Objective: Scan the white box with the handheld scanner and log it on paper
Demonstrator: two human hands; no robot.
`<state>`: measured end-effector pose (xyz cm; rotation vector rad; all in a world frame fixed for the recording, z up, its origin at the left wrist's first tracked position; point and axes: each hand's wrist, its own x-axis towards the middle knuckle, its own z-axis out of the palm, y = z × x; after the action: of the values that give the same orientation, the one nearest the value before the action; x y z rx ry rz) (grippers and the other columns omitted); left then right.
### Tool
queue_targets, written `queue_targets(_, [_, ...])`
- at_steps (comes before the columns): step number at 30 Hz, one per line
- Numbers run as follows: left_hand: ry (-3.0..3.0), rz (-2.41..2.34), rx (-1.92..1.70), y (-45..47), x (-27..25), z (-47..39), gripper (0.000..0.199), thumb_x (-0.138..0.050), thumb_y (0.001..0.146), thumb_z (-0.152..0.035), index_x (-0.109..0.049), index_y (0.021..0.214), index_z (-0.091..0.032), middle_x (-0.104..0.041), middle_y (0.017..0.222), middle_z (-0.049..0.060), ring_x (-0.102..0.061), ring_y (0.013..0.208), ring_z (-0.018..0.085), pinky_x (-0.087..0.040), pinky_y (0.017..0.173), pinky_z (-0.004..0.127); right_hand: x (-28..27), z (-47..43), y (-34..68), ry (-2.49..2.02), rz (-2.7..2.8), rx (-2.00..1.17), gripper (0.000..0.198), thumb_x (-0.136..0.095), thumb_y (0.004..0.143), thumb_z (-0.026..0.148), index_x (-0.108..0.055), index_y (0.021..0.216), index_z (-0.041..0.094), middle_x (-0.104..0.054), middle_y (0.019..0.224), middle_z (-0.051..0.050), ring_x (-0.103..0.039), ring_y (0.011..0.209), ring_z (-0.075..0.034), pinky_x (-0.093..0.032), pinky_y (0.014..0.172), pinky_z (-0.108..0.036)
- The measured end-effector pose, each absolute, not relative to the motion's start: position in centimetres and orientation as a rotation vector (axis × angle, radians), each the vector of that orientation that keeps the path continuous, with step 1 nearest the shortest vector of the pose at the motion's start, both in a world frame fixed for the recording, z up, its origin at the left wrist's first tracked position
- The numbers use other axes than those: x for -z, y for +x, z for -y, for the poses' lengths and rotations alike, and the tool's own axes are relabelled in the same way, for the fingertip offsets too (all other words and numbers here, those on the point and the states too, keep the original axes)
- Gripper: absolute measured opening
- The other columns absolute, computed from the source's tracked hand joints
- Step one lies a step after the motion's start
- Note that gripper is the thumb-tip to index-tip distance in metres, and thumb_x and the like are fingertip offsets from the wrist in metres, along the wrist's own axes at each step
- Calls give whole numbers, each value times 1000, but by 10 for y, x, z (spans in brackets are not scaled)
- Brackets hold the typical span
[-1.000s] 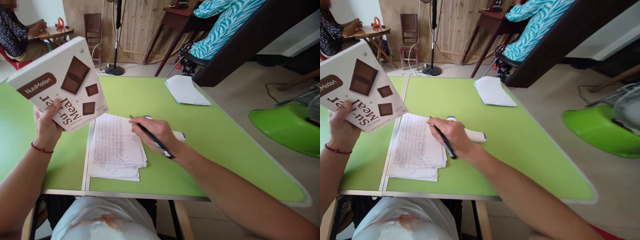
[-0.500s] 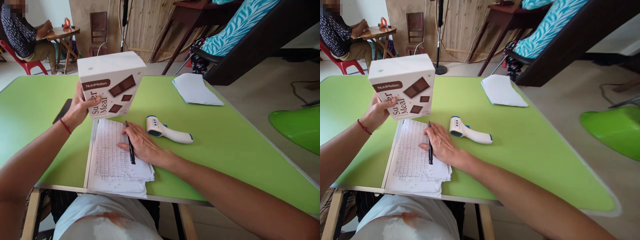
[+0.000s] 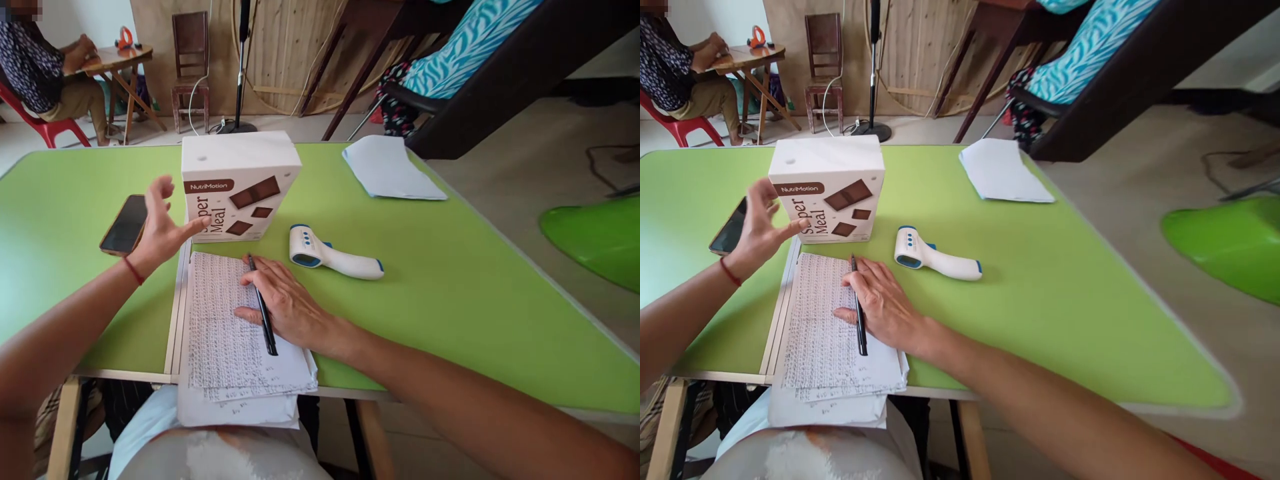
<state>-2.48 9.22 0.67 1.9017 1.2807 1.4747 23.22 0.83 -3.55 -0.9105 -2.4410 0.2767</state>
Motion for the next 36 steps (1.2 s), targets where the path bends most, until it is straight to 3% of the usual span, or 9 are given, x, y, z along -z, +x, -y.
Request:
queue_targets(6, [2410, -1458, -868, -50, -15, -4, 48, -66, 90, -48, -46, 123, -19, -53, 115, 14, -56, 107, 29, -51, 93, 51, 38, -18, 233, -988, 2311, -248, 12, -50, 94, 16, -47, 102, 23, -68, 110, -13, -60, 112, -30, -51, 93, -51])
queue_targets(7, [2470, -1346, -684, -49, -19, 14, 58, -66, 90, -51, -41, 132, -18, -52, 122, 17, -54, 115, 31, -50, 97, 53, 38, -20, 233, -1001, 2298, -241, 15, -46, 92, 11, -47, 101, 24, -68, 106, -12, -61, 109, -30, -52, 91, -50])
queue_targets(9, [2580, -1119, -322, -42, -25, 50, 112, -84, 66, -63, -26, 150, -17, -35, 147, 26, -38, 136, 44, -42, 107, 63, 39, -22, 233, -1001, 2275, -232, 19, -44, 90, 8, -46, 99, 24, -66, 99, -11, -60, 100, -28, -52, 87, -48])
queue_targets(11, [2737, -998, -60, -36, -27, 78, 128, -94, 54, -53, -22, 155, -17, -22, 157, 28, -23, 145, 50, -28, 112, 74, 40, -23, 232, -992, 2245, -229, 19, -44, 88, 8, -46, 99, 23, -64, 96, -11, -59, 94, -28, -52, 84, -46])
queue_targets(15, [2936, -1008, 31, -32, -16, 100, 87, -67, 76, 0, -34, 152, -25, -21, 162, 20, -24, 149, 40, -32, 115, 66, 43, -25, 230, -993, 2203, -250, 21, -46, 85, 9, -45, 99, 24, -62, 95, -9, -58, 91, -26, -52, 84, -45])
queue_targets(21, [3007, -764, -344, -23, -8, 88, 33, -42, 102, -12, -62, 127, -16, -60, 139, 11, -48, 138, 33, -40, 115, 57, 48, -29, 230, -996, 2173, -224, 20, -47, 83, 10, -45, 98, 23, -62, 91, -9, -59, 88, -25, -53, 79, -43])
queue_targets(27, [2976, -674, -562, -9, -60, 98, 36, -35, 103, -16, -65, 123, -13, -64, 136, 7, -47, 140, 27, -34, 123, 47, 20, -14, 231, -1003, 2117, -345, 20, -48, 86, 13, -45, 101, 26, -61, 90, -6, -63, 80, -21, -54, 70, -38])
queue_targets(33, [2732, -736, -197, -30, -64, 107, 36, -44, 94, -6, -64, 123, -12, -70, 125, 13, -67, 116, 24, -58, 102, 41, 24, -12, 215, -807, 2259, -374, 19, -50, 88, 12, -54, 104, 23, -64, 98, -9, -63, 96, -23, -56, 85, -41])
queue_targets(36, [2413, -682, -19, -54, -65, 90, 44, -58, 94, -26, -55, 137, -19, -53, 147, 12, -53, 136, 27, -54, 107, 41, 33, -18, 213, -814, 2254, -397, 15, -52, 92, 19, -59, 106, 22, -67, 105, -11, -63, 103, -26, -55, 92, -46])
